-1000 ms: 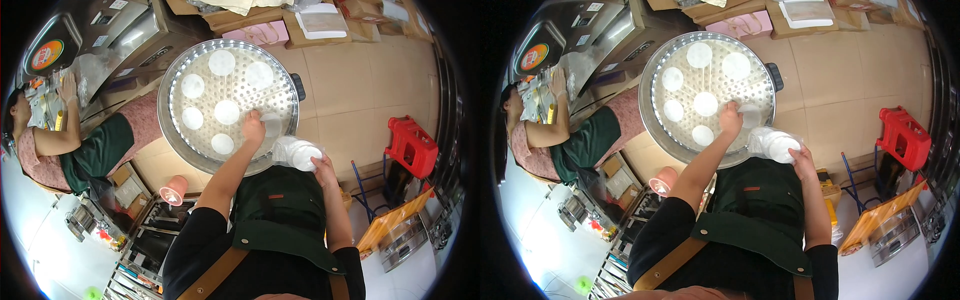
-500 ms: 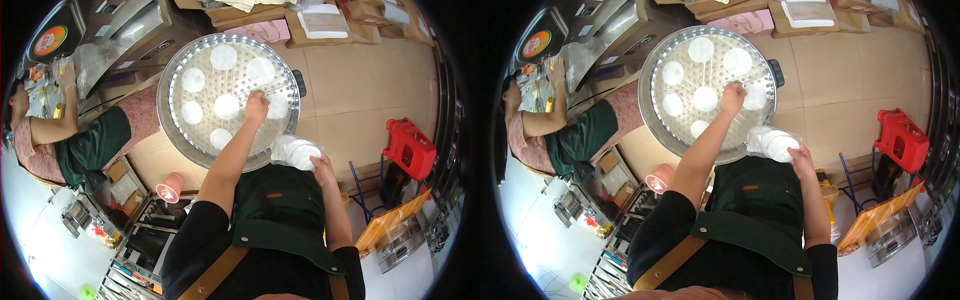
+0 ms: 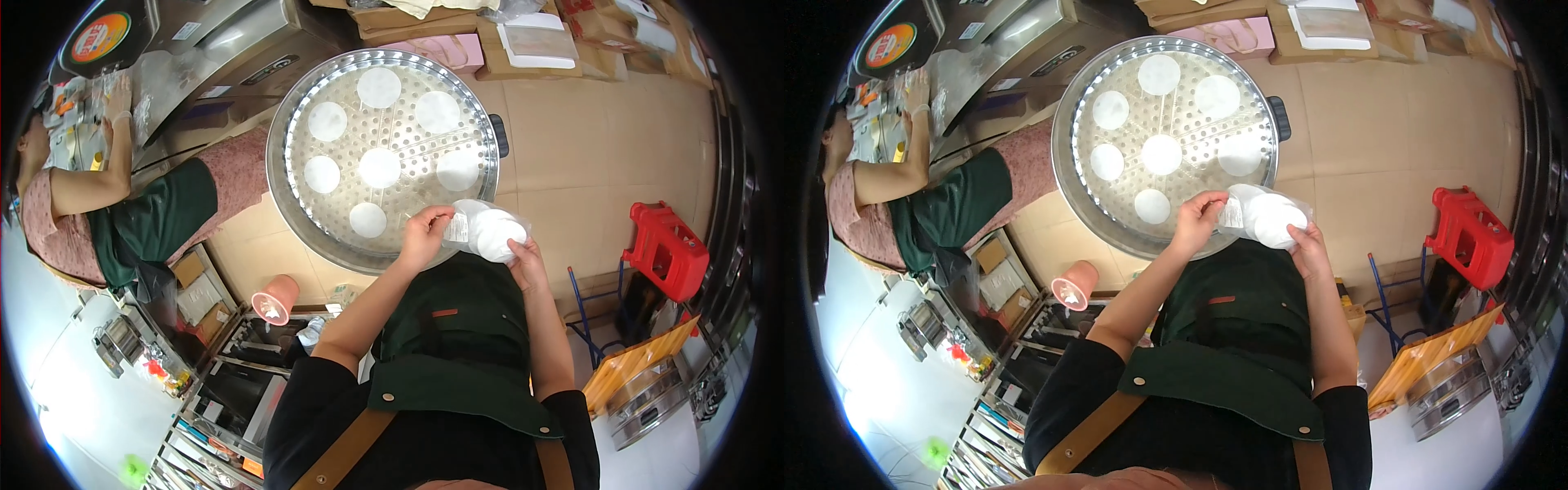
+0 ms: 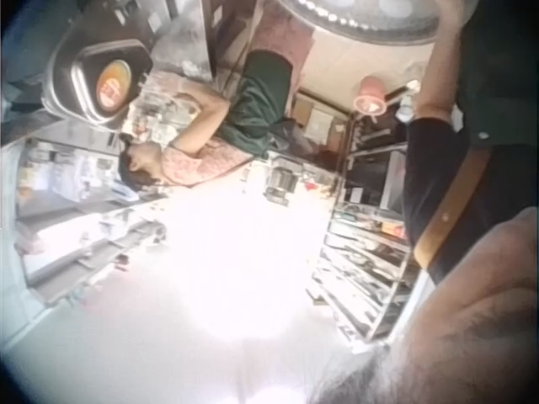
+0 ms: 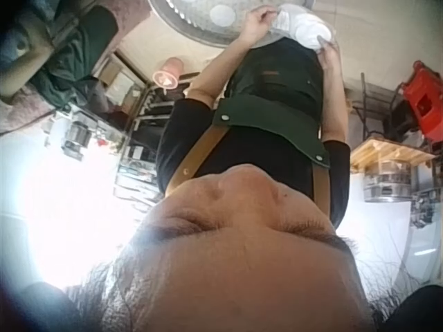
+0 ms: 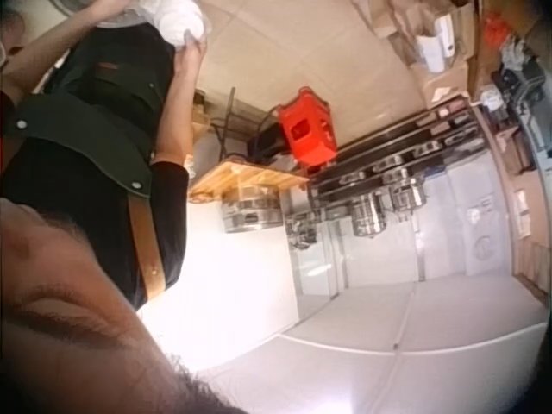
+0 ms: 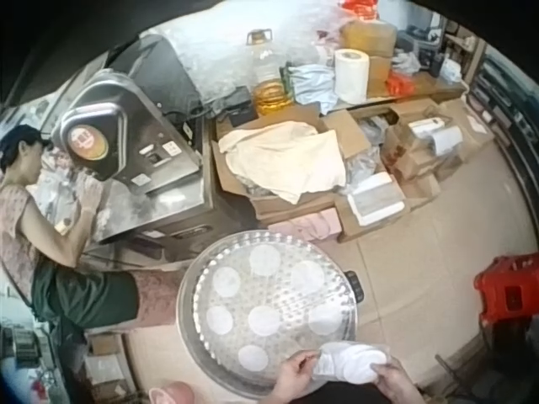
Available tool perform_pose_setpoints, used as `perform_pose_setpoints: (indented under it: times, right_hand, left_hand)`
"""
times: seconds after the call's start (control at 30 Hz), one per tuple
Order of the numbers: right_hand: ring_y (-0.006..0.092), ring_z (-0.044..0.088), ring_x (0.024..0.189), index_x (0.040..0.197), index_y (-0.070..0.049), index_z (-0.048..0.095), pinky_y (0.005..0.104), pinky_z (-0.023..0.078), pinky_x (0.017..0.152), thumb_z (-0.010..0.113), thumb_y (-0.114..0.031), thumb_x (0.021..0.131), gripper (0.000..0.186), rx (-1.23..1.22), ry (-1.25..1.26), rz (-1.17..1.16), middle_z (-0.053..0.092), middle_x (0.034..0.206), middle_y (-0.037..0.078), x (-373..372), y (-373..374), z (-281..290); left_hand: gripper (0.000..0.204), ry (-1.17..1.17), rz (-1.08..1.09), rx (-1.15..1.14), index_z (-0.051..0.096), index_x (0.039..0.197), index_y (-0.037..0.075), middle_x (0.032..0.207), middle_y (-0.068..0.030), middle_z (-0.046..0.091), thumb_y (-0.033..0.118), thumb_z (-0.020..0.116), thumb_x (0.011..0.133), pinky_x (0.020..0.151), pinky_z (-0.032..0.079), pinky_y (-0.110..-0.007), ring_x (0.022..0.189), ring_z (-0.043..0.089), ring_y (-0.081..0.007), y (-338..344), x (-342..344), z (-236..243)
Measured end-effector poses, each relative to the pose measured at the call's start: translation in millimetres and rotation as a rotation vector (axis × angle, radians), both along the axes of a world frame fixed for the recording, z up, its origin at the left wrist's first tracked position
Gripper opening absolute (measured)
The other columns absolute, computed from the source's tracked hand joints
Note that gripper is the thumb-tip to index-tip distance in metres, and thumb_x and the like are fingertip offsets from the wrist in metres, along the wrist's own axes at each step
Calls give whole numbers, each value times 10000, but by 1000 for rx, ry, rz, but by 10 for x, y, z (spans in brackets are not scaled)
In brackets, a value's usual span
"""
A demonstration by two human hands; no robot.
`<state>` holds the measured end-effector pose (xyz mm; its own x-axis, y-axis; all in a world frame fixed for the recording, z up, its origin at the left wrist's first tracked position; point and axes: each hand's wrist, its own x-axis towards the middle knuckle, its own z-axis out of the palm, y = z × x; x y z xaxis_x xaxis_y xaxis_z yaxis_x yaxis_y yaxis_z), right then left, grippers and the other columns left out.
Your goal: Placing shaped dough onto steamer liners and assembling the steamer stack.
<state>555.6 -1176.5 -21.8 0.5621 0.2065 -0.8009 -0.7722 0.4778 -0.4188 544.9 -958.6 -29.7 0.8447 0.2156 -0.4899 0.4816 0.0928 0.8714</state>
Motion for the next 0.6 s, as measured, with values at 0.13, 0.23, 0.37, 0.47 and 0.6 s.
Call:
perform_pose_setpoints:
  times: [0.13, 0.23, 0.37, 0.47, 0.6]
  right_hand:
    - [178, 558, 919, 1075, -7, 499, 302, 450, 805, 572, -35, 770, 314, 16, -4, 73, 574, 1006, 85, 0, 46, 4]
    - [175, 562, 909, 1068, -7, 503, 297, 453, 796, 579, -40, 768, 312, 21, -14, 95, 577, 1001, 84, 11, 91, 31]
    - [167, 557, 913, 1077, -7, 497, 288, 455, 788, 577, -37, 769, 320, 39, -9, 115, 572, 1011, 82, 0, 114, 28]
    - [164, 553, 920, 1092, -11, 485, 285, 454, 787, 567, -27, 772, 331, -1, -5, 122, 565, 1021, 75, -36, 96, 15]
    - [168, 547, 931, 1107, -14, 474, 290, 451, 795, 560, -13, 769, 349, -68, 25, 155, 557, 1031, 74, -93, -48, 26]
  left_hand:
    - [191, 243, -50, -281, 602, 918, 17, 699, -34, 577, 16, 597, 727, 489, 394, -225, 539, 462, -72, 186, 27, -42]
    - [163, 58, -128, 129, 601, 890, 22, 692, 0, 562, 31, 609, 728, 487, 374, -203, 537, 427, -48, 243, 35, 0]
    - [119, 52, -176, 238, 601, 810, 21, 637, 8, 550, 44, 638, 699, 484, 368, -208, 520, 410, -50, 345, 26, -19]
    - [90, 102, -196, 143, 602, 764, 21, 616, 1, 547, 40, 644, 687, 487, 372, -210, 516, 417, -60, 374, -72, -130]
    - [80, 176, -107, 312, 605, 731, 16, 608, -53, 568, 57, 647, 677, 508, 405, -237, 520, 482, -110, 489, -280, -441]
